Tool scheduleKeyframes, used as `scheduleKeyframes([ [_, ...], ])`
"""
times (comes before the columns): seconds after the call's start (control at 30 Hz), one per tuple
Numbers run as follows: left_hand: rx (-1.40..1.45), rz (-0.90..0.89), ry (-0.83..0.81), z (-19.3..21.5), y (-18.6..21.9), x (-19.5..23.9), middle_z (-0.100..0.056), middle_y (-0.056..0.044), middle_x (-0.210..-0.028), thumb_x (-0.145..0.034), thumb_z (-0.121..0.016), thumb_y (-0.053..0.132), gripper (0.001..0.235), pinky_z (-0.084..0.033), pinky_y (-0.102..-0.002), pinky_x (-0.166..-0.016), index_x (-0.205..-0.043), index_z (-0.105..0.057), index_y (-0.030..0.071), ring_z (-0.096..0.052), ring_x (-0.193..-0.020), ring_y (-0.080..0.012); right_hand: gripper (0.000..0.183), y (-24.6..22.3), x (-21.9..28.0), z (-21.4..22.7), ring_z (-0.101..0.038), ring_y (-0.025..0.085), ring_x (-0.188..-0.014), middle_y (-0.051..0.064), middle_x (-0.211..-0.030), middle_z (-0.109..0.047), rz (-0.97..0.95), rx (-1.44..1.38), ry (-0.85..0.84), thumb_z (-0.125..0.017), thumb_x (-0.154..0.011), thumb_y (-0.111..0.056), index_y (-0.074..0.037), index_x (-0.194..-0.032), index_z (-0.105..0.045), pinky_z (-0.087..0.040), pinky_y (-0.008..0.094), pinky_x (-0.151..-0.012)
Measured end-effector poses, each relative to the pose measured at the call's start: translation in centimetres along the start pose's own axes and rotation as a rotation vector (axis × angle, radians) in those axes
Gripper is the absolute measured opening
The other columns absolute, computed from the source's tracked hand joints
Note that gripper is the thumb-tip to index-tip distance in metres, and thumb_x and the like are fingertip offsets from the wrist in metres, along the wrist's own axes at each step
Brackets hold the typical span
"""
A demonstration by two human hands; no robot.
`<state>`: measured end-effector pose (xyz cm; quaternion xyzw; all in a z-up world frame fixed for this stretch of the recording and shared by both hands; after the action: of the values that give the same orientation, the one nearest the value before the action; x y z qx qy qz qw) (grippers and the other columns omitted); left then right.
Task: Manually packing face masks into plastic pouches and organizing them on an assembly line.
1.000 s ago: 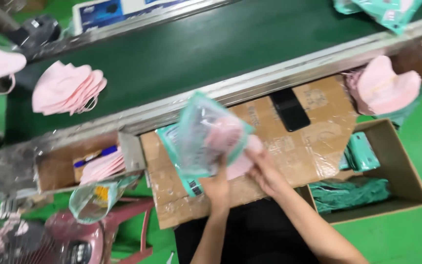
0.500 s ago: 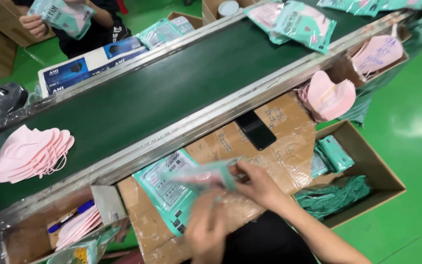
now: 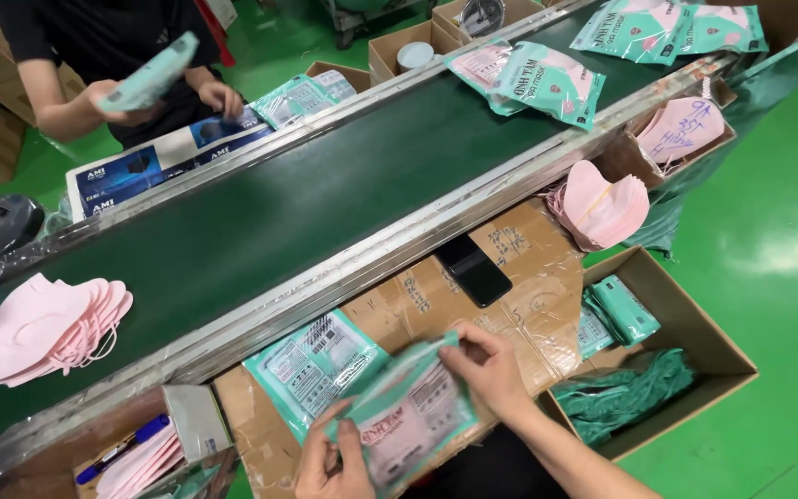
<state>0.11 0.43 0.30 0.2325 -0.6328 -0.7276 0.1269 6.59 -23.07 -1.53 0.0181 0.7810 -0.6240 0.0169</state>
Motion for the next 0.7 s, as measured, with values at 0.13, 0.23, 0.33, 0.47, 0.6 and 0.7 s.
scheduleKeyframes([
  [0.13, -0.011, 0.033, -0.024, -0.7, -0.1, 0.8, -0.08, -0.015, -0.095, -0.09, -0.063, -0.002, 0.02, -0.055, -0.027, -0.072, -0.106, -0.076, -0.003, -0.073, -0.078, -0.0159, 0.011, -0.4, 0.3, -0.5, -0.059, 0.008, -0.075, 0.001, -0.08, -0.064, -0.041, 0.031, 0.055, -0.071, -0.093, -0.011, -0.002, -0.087, -0.067, -0.048, 0.025, -0.068],
  [0.23, 0.019, -0.062, -0.041, -1.4, 0.7, 0.7, -0.079, -0.017, -0.099, -0.087, -0.065, -0.003, 0.019, -0.054, -0.03, -0.08, -0.103, -0.074, -0.004, -0.073, -0.085, -0.0209, 0.011, -0.8, 0.3, -1.0, -0.057, 0.004, -0.074, -0.004, -0.078, -0.06, -0.034, 0.111, 0.065, -0.067, -0.093, -0.014, -0.006, -0.086, -0.064, -0.047, 0.022, -0.067],
  [0.33, 0.015, -0.24, -0.08, -1.5, 0.3, 0.6, -0.079, -0.016, -0.101, -0.086, -0.067, -0.002, 0.015, -0.056, -0.032, -0.091, -0.099, -0.075, -0.004, -0.076, -0.095, -0.0225, 0.011, -0.1, 0.5, -1.3, -0.055, 0.004, -0.072, -0.004, -0.077, -0.06, -0.095, 0.108, -0.022, -0.069, -0.092, -0.011, -0.007, -0.087, -0.062, -0.046, 0.022, -0.066],
  [0.47, -0.018, -0.22, -0.106, -1.3, -0.1, 0.5, -0.081, -0.015, -0.094, -0.082, -0.07, -0.002, 0.012, -0.057, -0.033, -0.089, -0.092, -0.077, -0.003, -0.078, -0.09, -0.0219, 0.01, -0.7, 0.5, -1.9, -0.055, 0.007, -0.074, -0.001, -0.079, -0.06, -0.157, -0.026, -0.104, -0.073, -0.088, -0.004, -0.004, -0.085, -0.063, -0.045, 0.024, -0.067],
  [0.6, -0.014, -0.255, -0.249, -1.6, -0.2, 0.3, -0.081, -0.015, -0.092, -0.077, -0.074, -0.003, 0.008, -0.057, -0.032, -0.086, -0.085, -0.077, -0.003, -0.078, -0.089, -0.0218, 0.007, -2.1, 0.8, -3.3, -0.057, 0.008, -0.078, 0.0, -0.084, -0.061, -0.13, -0.104, -0.287, -0.073, -0.084, 0.001, -0.001, -0.083, -0.066, -0.045, 0.024, -0.07],
  [0.7, -0.021, -0.236, -0.206, -2.1, -3.8, 1.3, -0.082, -0.013, -0.093, -0.082, -0.074, -0.003, 0.009, -0.058, -0.032, -0.089, -0.089, -0.078, 0.0, -0.079, -0.089, -0.0208, 0.013, -1.5, 1.3, -3.4, -0.053, 0.009, -0.076, 0.001, -0.081, -0.06, -0.106, -0.059, -0.274, -0.076, -0.085, 0.002, -0.001, -0.079, -0.065, -0.041, 0.024, -0.068],
])
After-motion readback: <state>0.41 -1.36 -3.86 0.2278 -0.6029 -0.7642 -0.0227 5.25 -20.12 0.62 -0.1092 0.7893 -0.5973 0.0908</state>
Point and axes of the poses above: each hand's wrist, its own x-axis away from the middle knuckle, its own z-axis out of the back of the hand, y = z × x, the point moved 3 cm from there along -x, towards the middle knuckle
